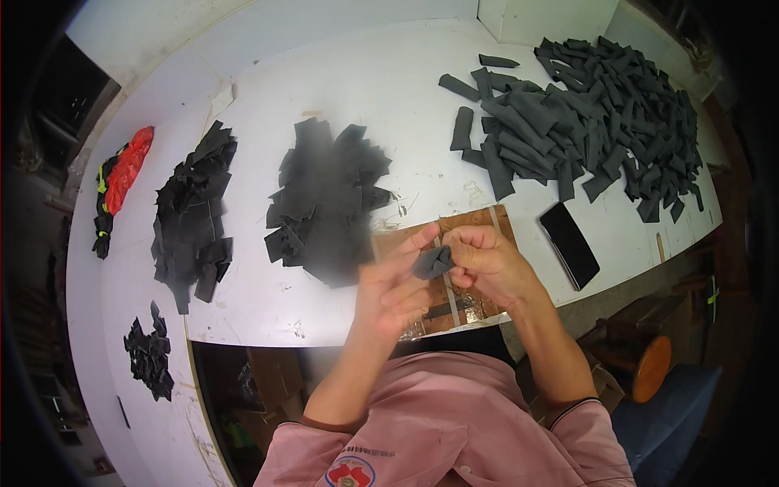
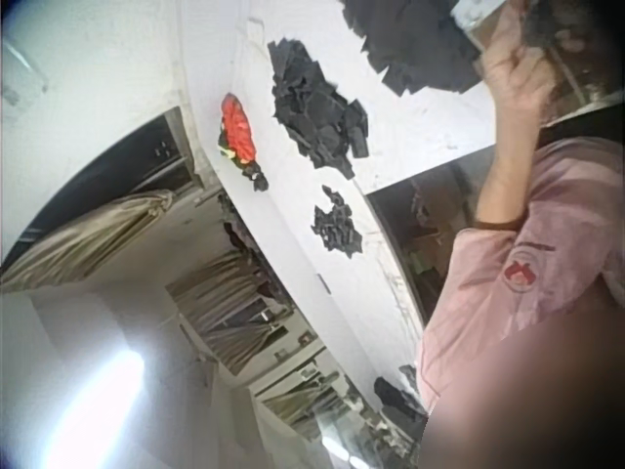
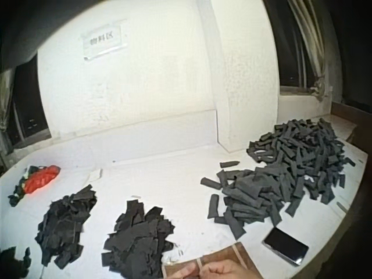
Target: The recorder is folding and manually trimming black foam pieces at a workbench.
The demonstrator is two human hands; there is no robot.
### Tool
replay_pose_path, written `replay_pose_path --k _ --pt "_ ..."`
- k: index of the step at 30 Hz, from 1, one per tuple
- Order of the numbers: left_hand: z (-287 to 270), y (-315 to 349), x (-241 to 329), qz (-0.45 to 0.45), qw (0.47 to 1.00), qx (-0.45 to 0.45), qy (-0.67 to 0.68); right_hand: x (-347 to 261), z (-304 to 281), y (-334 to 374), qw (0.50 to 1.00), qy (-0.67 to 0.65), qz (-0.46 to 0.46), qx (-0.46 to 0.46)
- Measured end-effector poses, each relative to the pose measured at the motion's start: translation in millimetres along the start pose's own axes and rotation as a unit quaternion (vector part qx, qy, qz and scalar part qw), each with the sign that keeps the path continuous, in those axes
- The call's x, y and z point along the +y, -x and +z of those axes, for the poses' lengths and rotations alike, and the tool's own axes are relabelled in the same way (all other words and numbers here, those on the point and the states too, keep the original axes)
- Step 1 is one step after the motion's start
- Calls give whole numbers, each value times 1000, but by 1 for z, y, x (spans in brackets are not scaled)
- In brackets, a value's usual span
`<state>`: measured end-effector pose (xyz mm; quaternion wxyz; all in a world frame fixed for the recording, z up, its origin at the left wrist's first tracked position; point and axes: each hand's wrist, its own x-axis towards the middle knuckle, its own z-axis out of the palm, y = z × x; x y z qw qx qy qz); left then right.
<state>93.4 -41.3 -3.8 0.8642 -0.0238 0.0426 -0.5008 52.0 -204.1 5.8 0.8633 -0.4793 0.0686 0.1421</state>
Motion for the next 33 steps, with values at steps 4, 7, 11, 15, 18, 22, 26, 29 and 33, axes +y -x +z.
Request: replay_pose_path --k 4,7,11,15,18,22,26,29,33 --pt "53 4 -25 101 961 0 -257 -23 10 -4 995 66 -76 -26" --pt "45 10 -24 157 903 51 -398 -18 0 -15 986 109 -60 -112" --pt "21 10 -18 148 902 142 -380 13 -13 -14 995 41 -50 -77" --pt "30 2 -17 335 597 134 -717 10 -14 -10 990 113 -73 -36" --pt "36 0 -9 335 570 40 -749 -4 2 2 960 244 -121 63" --pt "34 1 -18 424 633 6 -648 -34 33 23 818 446 -349 102" --pt "18 10 -21 428 715 83 -547 -33 27 18 628 681 -373 48" --pt "27 0 -26 360 755 60 -545 -15 10 13 670 644 -367 48" --pt "39 -10 -16 287 758 22 -585 -19 16 13 673 625 -387 88"
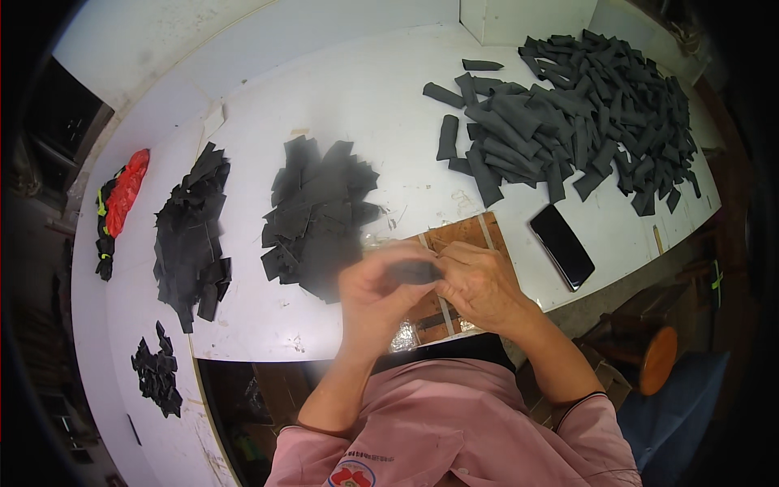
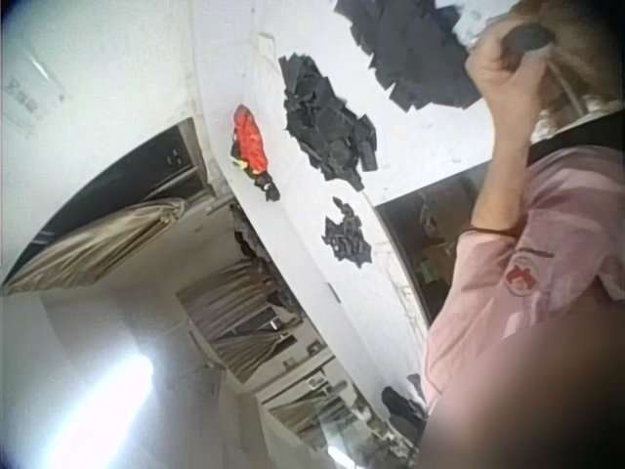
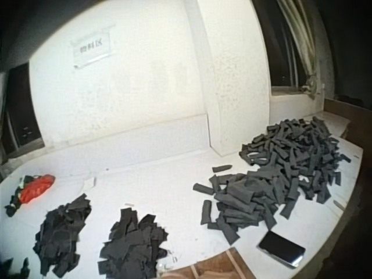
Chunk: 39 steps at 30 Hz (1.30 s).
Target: The recorder is folding and manually trimming black foam pieces at a workbench.
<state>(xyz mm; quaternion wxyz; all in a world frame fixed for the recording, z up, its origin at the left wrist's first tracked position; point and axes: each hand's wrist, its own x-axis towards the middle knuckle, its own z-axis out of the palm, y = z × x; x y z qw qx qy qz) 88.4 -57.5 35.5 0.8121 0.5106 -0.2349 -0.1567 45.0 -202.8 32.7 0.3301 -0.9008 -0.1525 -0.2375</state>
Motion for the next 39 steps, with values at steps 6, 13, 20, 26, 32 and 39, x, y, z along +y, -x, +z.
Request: replay_pose_path --k 6,13,20,26,32,39 --pt "5 0 -5 -33 987 1 -160 17 17 16 999 -8 -13 -33" --pt "7 3 -9 -44 970 17 -240 27 22 19 996 -77 6 -43" --pt "10 6 4 40 991 26 -127 21 14 18 997 -65 26 -36" --pt "9 8 8 61 996 41 -55 12 -2 5 993 -48 39 -97" --pt "-9 9 8 24 988 108 107 2 -9 -3 993 5 17 -121" --pt "-12 2 19 42 990 71 -110 7 3 4 990 -19 52 -127"
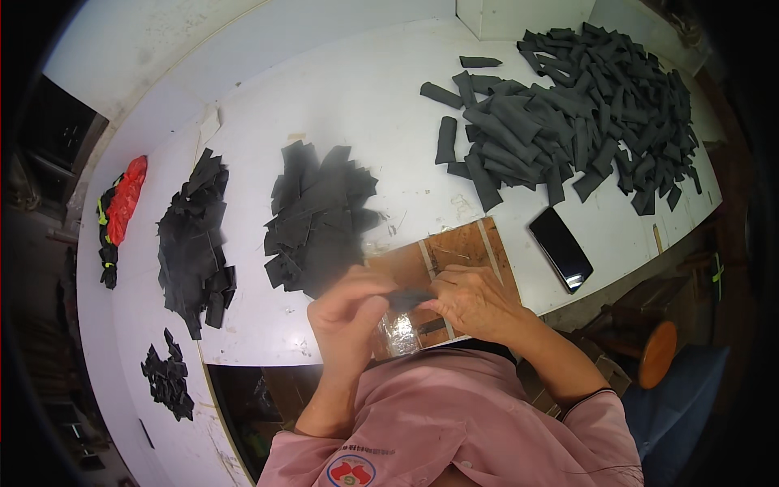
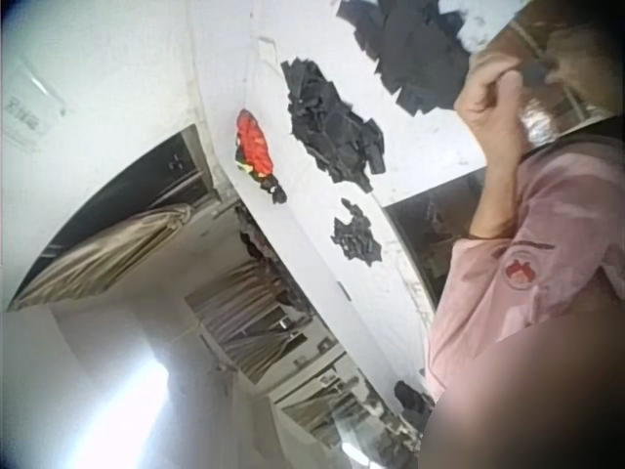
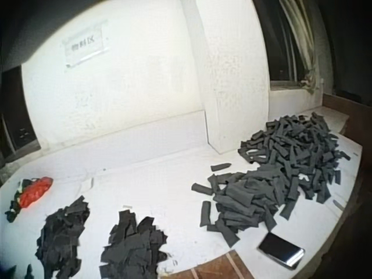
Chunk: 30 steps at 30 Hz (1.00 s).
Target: The recorder is folding and manually trimming black foam pieces at a workbench.
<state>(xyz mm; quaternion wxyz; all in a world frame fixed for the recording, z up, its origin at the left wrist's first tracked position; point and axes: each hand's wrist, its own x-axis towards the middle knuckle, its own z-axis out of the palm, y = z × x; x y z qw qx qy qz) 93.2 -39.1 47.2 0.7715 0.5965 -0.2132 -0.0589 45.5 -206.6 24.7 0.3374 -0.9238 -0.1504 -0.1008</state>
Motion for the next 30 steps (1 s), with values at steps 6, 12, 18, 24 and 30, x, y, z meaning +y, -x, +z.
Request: replay_pose_path --k 6,12,18,24,30 --pt "-10 1 5 93 988 -23 -121 -4 4 4 999 -25 -23 -7" --pt "-25 19 -16 -38 977 178 -114 -7 -31 -16 990 -121 -41 -59" --pt "-68 29 -76 15 778 105 -620 13 -34 -26 889 -317 255 211" --pt "-101 49 -114 -8 737 38 -675 -30 33 27 896 -372 240 31" --pt "-100 40 -113 23 755 179 -630 -36 74 -4 940 -283 148 -124"
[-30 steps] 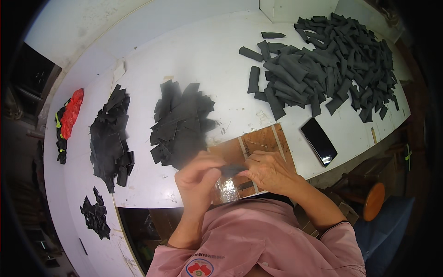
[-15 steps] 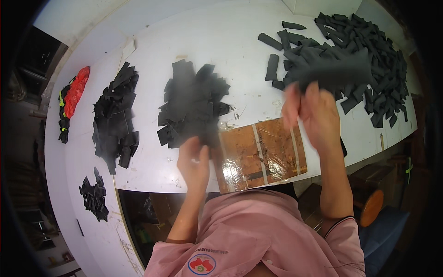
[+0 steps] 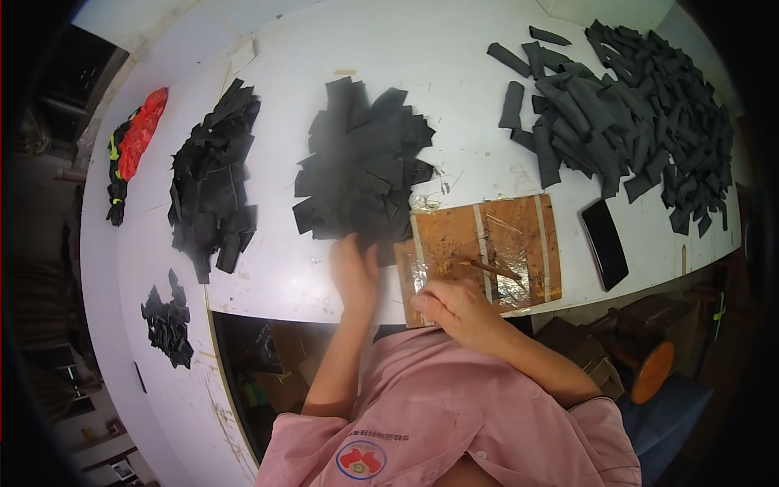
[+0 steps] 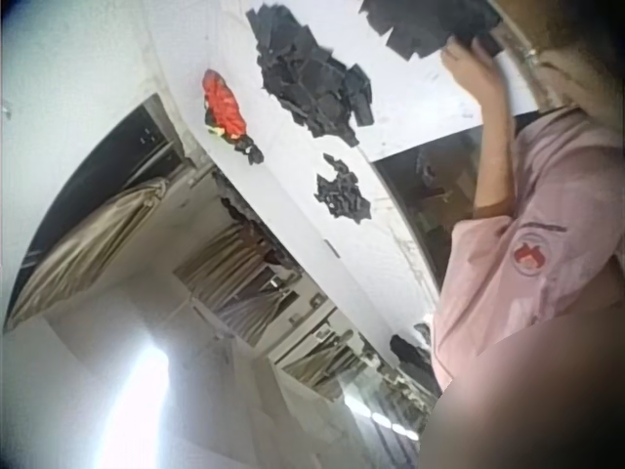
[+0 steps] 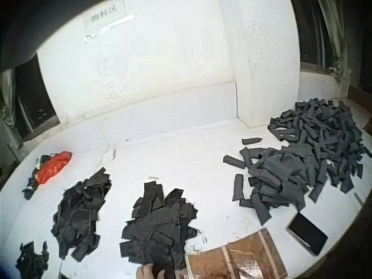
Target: The recorder is folding and manually trimming black foam pieces at a workbench.
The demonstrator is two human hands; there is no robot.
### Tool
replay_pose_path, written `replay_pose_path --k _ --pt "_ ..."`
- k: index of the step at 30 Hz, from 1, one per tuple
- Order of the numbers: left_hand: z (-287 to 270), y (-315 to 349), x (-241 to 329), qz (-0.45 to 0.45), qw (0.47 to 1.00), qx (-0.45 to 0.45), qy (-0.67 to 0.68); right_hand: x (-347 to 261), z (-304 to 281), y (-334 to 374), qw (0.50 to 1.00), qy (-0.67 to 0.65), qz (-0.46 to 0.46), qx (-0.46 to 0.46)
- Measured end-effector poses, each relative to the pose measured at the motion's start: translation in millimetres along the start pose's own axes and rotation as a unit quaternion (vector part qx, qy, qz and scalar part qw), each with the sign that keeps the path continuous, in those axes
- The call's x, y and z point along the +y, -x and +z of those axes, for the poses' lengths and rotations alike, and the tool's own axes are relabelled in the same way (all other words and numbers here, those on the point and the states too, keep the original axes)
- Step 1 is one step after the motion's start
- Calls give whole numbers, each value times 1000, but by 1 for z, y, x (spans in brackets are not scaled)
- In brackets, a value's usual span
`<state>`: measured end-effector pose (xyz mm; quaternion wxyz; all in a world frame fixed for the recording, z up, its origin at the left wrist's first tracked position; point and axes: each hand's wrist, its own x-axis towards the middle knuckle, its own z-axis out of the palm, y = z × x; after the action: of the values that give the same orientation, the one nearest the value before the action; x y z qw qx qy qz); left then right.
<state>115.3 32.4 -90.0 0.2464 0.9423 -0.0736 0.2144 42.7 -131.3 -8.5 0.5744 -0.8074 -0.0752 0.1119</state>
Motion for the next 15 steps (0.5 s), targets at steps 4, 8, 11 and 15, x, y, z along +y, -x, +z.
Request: replay_pose_path --k 4,8,11,15 --pt "5 -2 -20 -22 997 -45 64 -1 12 -25 997 56 22 55" --pt "0 2 -26 -90 978 -53 182 1 17 -43 976 136 -36 167" --pt "0 -3 -15 -85 989 -41 112 1 20 -49 977 97 -27 186" --pt "4 -13 -12 -104 985 -90 101 4 21 -45 985 48 -19 165"
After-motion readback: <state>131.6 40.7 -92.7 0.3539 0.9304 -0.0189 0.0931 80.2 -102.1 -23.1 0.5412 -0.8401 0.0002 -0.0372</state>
